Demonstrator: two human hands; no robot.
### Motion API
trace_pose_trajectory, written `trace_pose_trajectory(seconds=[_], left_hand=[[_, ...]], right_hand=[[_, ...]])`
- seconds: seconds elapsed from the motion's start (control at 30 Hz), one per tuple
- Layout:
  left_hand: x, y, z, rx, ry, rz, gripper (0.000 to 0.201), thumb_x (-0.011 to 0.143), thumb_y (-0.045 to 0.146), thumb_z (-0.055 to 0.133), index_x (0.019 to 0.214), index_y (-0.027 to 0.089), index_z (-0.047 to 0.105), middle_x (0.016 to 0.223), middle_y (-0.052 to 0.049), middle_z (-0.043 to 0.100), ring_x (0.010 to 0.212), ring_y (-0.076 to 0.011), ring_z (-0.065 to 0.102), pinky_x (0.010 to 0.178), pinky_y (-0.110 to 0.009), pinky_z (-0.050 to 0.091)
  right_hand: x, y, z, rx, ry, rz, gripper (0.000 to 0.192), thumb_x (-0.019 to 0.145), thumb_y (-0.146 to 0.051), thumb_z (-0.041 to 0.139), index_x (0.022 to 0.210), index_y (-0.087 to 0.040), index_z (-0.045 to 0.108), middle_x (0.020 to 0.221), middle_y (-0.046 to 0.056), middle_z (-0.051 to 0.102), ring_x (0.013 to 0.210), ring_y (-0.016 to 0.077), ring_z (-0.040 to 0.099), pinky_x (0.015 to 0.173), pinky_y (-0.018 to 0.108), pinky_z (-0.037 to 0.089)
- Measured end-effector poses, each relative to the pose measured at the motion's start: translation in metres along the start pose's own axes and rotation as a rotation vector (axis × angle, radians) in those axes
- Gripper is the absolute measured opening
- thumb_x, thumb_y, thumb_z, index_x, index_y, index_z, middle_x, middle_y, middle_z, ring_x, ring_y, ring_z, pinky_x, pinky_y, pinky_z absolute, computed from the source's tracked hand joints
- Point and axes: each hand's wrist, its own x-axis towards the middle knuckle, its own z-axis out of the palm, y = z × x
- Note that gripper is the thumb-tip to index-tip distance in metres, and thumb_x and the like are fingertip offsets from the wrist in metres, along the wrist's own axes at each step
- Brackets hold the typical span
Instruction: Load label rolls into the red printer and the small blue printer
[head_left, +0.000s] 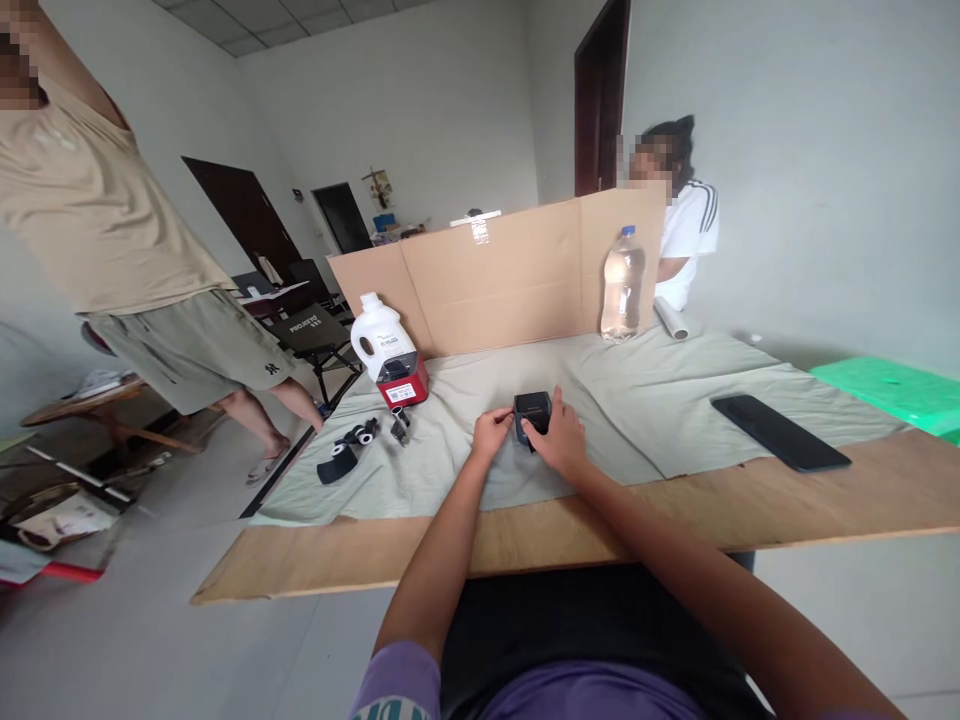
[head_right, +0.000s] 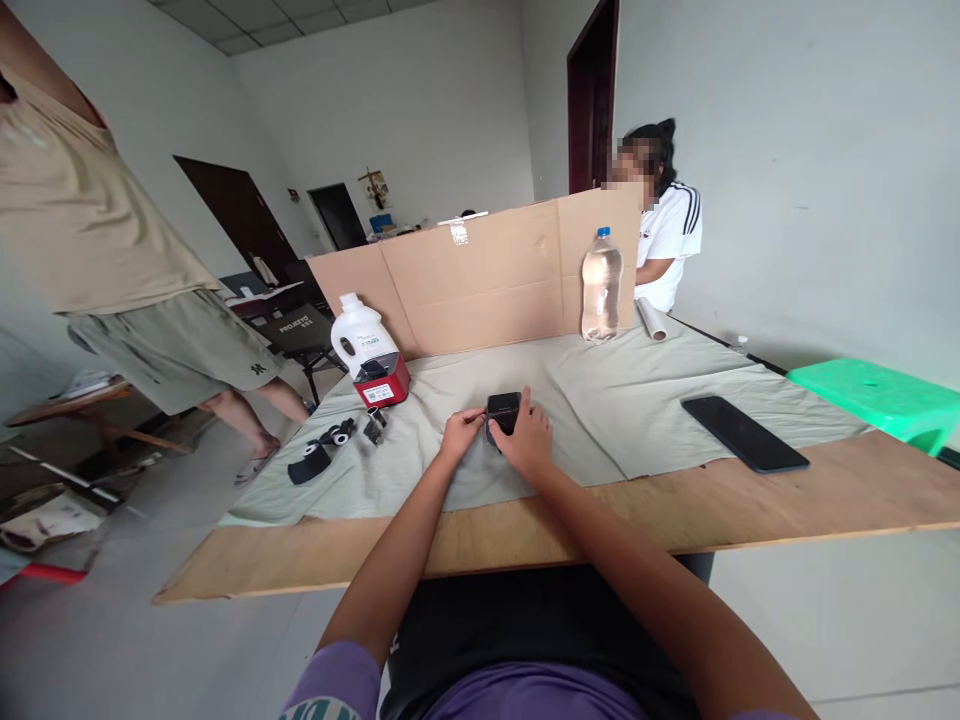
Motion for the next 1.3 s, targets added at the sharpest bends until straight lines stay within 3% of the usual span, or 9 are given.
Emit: trace_pose_trajectory(seconds=[0.23, 0.5, 0.67, 0.9, 1.07, 1.3], left_hand=[[0.019, 0.001, -0.01, -0.047, -0.129, -0.181, 0.026, 0.076, 0.026, 0.075, 0.097, 0.01, 0.078, 0.104, -0.013, 0.079, 0.102, -0.0246, 0.073, 0.099, -0.037, 0.055], [0.053, 0.025, -0.033, 0.06, -0.507, -0.429, 0.017, 0.064, 0.028, 0.081, 0.075, 0.015, 0.076, 0.078, -0.01, 0.079, 0.091, -0.026, 0.076, 0.098, -0.036, 0.055], [0.07, 0.03, -0.037, 0.147, -0.682, -0.543, 0.015, 0.064, 0.027, 0.077, 0.074, 0.016, 0.075, 0.083, -0.012, 0.079, 0.095, -0.0271, 0.076, 0.099, -0.035, 0.054], [0.076, 0.02, -0.038, 0.153, -0.711, -0.575, 0.018, 0.068, 0.032, 0.075, 0.079, 0.017, 0.076, 0.095, -0.012, 0.08, 0.103, -0.0246, 0.075, 0.097, -0.028, 0.054], [0.076, 0.027, -0.035, 0.206, -0.68, -0.626, 0.019, 0.068, 0.031, 0.076, 0.081, 0.018, 0.075, 0.099, -0.011, 0.079, 0.101, -0.0255, 0.075, 0.08, -0.025, 0.056], [0.075, 0.04, -0.031, 0.272, -0.631, -0.678, 0.019, 0.066, 0.03, 0.076, 0.082, 0.019, 0.075, 0.1, -0.009, 0.08, 0.098, -0.0229, 0.075, 0.062, -0.019, 0.048]], right_hand=[[0.009, 0.006, -0.001, 0.205, -0.025, 0.03, 0.082, 0.093, -0.052, 0.046, 0.159, -0.008, 0.022, 0.134, 0.024, 0.058, 0.128, 0.038, 0.052, 0.106, 0.05, 0.039], [0.019, 0.019, 0.0, 0.362, -0.042, 0.047, 0.082, 0.092, -0.053, 0.043, 0.159, -0.009, 0.024, 0.143, 0.022, 0.055, 0.128, 0.0348, 0.054, 0.11, 0.049, 0.039], [0.028, 0.027, -0.003, 0.46, -0.081, 0.128, 0.082, 0.091, -0.054, 0.044, 0.158, -0.011, 0.028, 0.124, 0.018, 0.068, 0.113, 0.0327, 0.064, 0.102, 0.047, 0.045], [0.033, 0.032, -0.006, 0.504, -0.057, 0.174, 0.078, 0.091, -0.054, 0.046, 0.155, -0.011, 0.035, 0.103, 0.012, 0.072, 0.099, 0.0297, 0.066, 0.095, 0.042, 0.046], [0.034, 0.031, -0.007, 0.511, -0.031, 0.173, 0.076, 0.09, -0.055, 0.045, 0.152, -0.011, 0.04, 0.098, 0.012, 0.072, 0.099, 0.0301, 0.066, 0.094, 0.041, 0.046], [0.034, 0.033, -0.004, 0.531, -0.029, 0.184, 0.076, 0.09, -0.056, 0.046, 0.152, -0.012, 0.041, 0.099, 0.012, 0.073, 0.099, 0.0302, 0.065, 0.093, 0.04, 0.046]])
